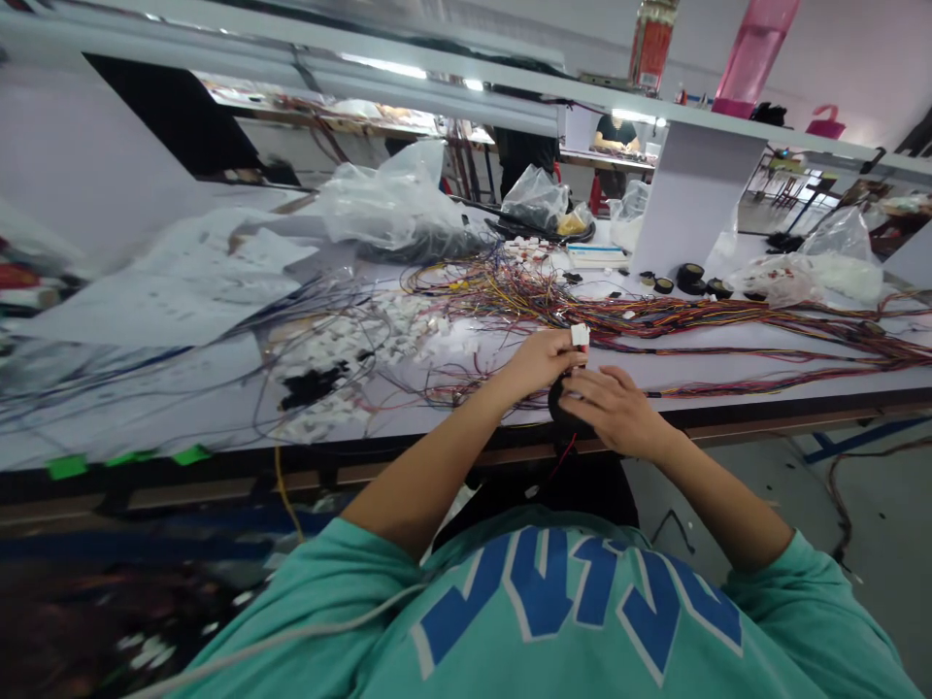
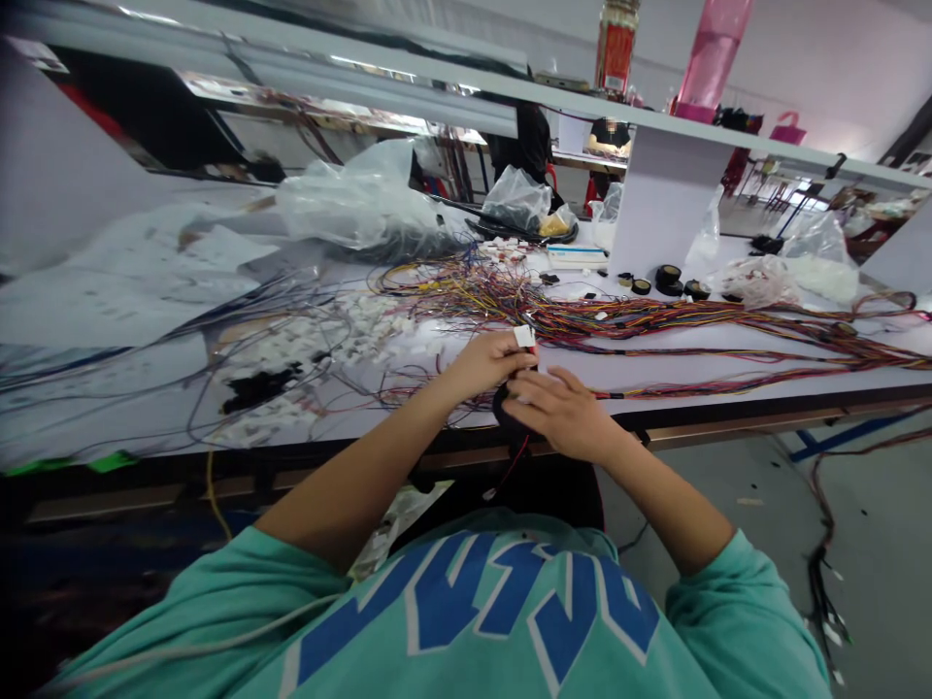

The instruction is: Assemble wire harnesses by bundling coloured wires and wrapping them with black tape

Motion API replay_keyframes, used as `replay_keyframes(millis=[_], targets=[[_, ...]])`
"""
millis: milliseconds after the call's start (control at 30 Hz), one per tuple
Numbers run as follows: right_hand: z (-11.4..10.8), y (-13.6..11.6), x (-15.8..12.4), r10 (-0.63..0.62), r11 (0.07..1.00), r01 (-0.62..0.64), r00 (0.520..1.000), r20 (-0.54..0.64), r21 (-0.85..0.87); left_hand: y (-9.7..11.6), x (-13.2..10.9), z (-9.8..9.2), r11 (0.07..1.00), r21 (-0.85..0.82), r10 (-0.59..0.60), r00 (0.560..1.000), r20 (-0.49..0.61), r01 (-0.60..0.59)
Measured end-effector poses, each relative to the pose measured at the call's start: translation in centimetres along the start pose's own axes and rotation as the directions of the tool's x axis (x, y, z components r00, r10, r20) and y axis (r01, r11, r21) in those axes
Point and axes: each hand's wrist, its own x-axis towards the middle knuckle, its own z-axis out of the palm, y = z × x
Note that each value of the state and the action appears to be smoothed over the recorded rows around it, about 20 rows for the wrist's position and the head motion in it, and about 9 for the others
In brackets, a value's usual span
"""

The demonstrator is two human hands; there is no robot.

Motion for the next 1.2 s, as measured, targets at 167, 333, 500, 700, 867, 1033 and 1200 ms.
replay_keyframes(millis=[167, 333, 500, 700, 867, 1033, 1200], targets=[[-1.7, -1.2, 0.8, -0.127, 0.975, 0.150, 0.982, 0.138, -0.167, -0.4, 0.1, 0.4, 0.950, -0.291, -0.121, 0.993, -0.011, 0.113], [-2.9, 0.0, -0.9, 0.227, 0.966, -0.213, 0.969, 0.093, -0.145, -0.8, -1.4, 1.1, 0.910, -0.382, -0.205, 0.976, -0.077, 0.161], [-1.7, 2.4, -0.5, 0.429, 0.897, -0.410, 0.898, 0.101, -0.164, 0.3, -2.7, 1.3, 0.974, -0.201, -0.126, 0.988, -0.090, 0.106], [2.7, 4.4, 2.4, 0.373, 0.885, -0.387, 0.922, 0.103, 0.260, 1.7, -1.8, 0.9, 0.964, 0.250, 0.077, 0.995, 0.058, -0.089], [3.7, 5.1, 2.0, 0.473, 0.469, -0.528, 0.827, 0.303, 0.708, 1.3, -0.5, 0.5, 0.942, 0.294, 0.152, 0.987, 0.056, -0.162], [1.6, 4.6, 0.6, 0.517, 0.043, -0.520, 0.742, 0.426, 0.853, 0.0, -0.3, 1.0, 0.995, -0.098, 0.027, 0.996, -0.089, -0.035], [1.9, 4.1, 0.6, 0.551, -0.076, -0.535, 0.681, 0.483, 0.841, -0.3, -1.1, 2.4, 0.961, -0.269, -0.082, 0.994, -0.075, 0.059]])
